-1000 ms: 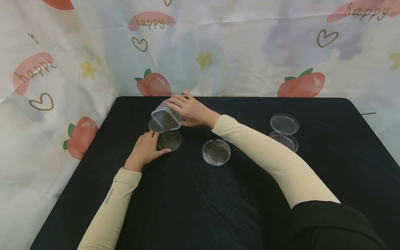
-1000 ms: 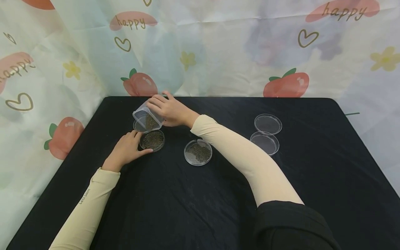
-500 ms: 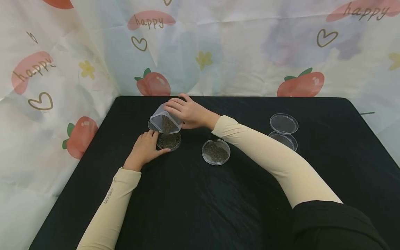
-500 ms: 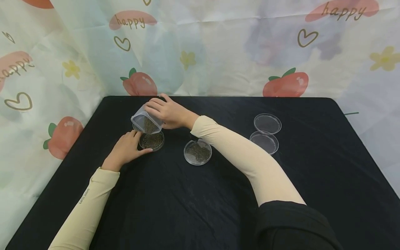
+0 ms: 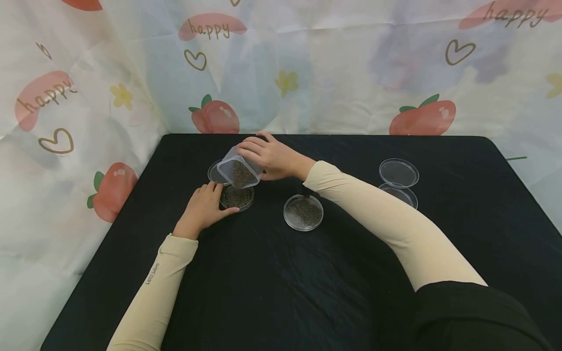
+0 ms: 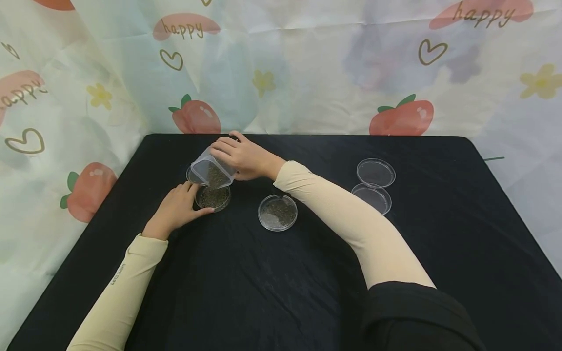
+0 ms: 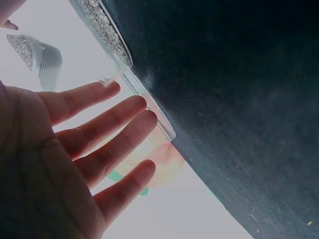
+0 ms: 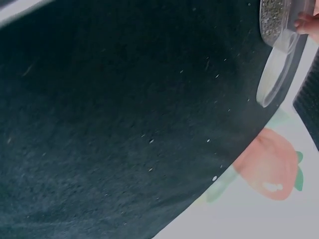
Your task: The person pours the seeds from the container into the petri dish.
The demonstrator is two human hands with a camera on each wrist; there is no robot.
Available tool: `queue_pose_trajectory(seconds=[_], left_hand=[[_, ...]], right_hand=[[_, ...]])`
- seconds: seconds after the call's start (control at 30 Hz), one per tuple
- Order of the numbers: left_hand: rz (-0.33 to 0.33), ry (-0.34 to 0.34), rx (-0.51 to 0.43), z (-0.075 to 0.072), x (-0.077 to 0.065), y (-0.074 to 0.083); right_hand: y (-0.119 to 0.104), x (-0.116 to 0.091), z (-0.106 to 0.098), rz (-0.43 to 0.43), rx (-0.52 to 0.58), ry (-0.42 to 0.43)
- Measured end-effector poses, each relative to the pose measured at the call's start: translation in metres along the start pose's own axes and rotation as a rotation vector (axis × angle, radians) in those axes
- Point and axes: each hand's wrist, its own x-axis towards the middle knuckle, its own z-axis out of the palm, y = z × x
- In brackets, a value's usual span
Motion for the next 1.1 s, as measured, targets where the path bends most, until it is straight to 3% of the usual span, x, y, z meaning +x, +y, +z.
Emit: queue_pose_trajectory(seconds=[0.63, 1.1], left_hand=[[-0.010, -0.006, -0.027, 0.000, 0.001, 0.000], [-0.028, -0.016, -0.027, -0.001, 0.001, 0.001]], right_hand=[[0.016, -0.009, 0.005, 0.059, -0.041, 0.011], [0.012, -0.010, 0.006, -0.022, 0.004, -0.004]])
